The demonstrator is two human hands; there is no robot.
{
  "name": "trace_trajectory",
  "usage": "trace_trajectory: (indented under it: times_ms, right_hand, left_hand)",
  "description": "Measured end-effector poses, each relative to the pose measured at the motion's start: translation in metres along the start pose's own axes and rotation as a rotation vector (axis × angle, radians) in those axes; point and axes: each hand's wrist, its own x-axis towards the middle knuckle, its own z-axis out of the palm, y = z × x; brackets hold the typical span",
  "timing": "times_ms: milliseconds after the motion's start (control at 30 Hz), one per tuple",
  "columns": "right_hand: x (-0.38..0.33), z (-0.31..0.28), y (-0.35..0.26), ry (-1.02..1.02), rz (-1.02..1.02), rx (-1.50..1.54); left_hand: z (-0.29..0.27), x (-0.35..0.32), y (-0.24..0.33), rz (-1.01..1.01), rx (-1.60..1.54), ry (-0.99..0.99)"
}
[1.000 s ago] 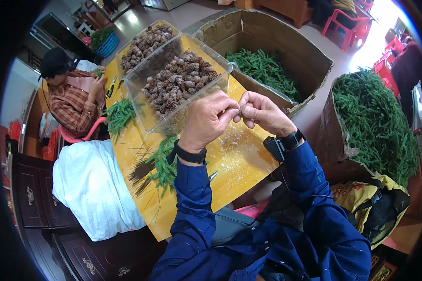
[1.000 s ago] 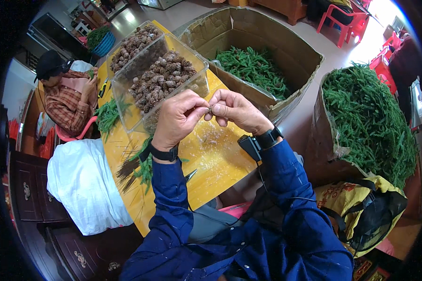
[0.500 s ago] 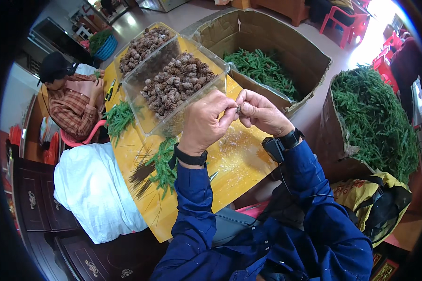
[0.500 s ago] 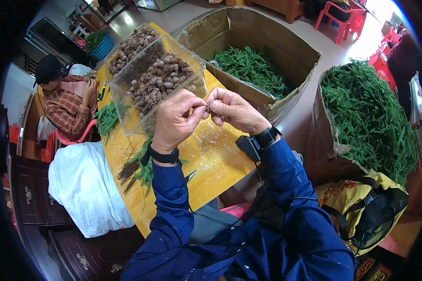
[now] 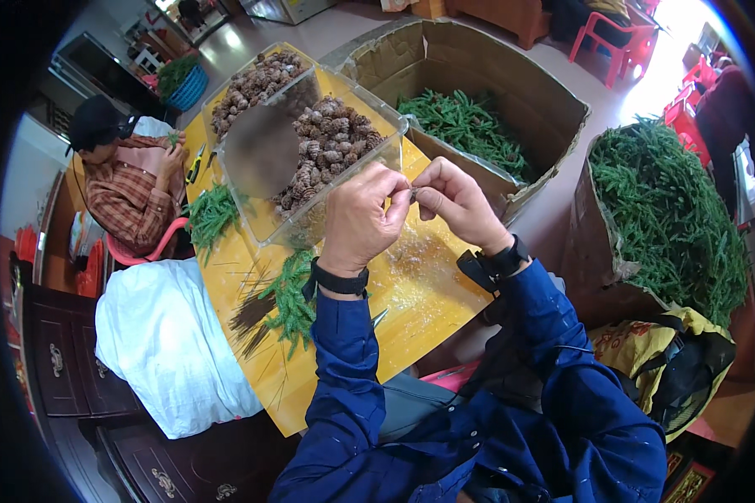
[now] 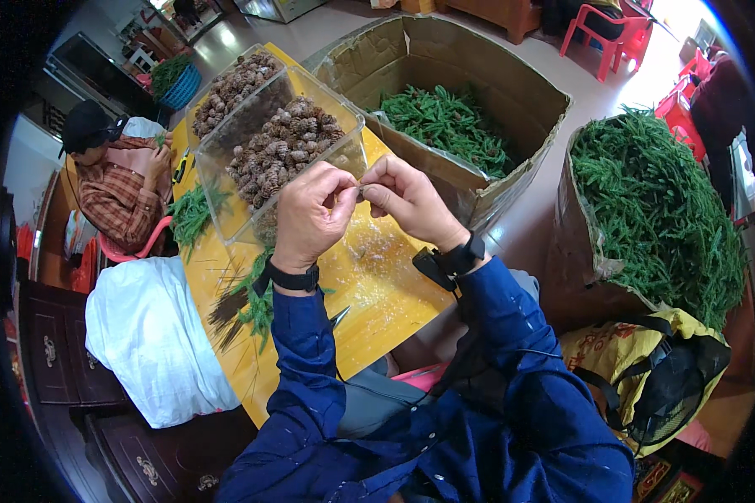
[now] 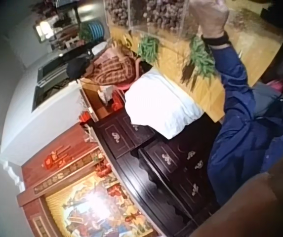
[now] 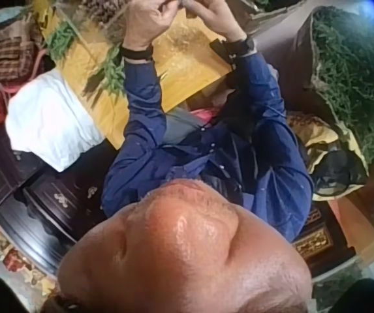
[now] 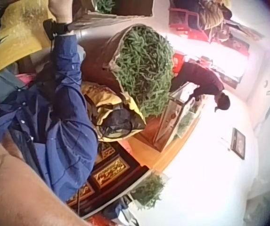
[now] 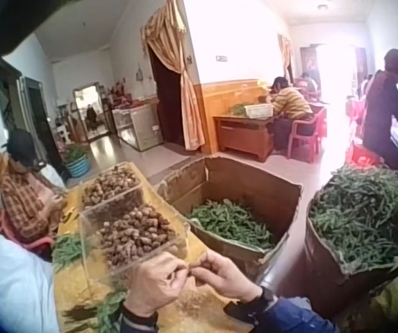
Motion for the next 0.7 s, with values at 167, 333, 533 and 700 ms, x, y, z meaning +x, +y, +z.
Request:
trace_trajectory:
  times_ms: [167, 333, 533, 700]
  right_hand:
    - [-0.002, 0.008, 0.001, 0.136, -0.291, -0.454]
    - [0.001, 0.016, 0.002, 0.236, -0.175, -0.131]
    - [-0.004, -0.011, -0.012, 0.022, 0.238, 0.086]
    - [-0.003, -0.017, -0.005, -0.033, 0.292, 0.174]
  left_hand:
    - [0.000, 0.000, 0.001, -0.030, -0.046, 0.047]
    - [0.002, 0.001, -0.001, -0.028, -0.042, 0.058]
    - [0.002, 0.001, 0.003, 0.047, 0.032, 0.039]
    - [0.005, 0.001, 0.005, 0.043, 0.041, 0.032]
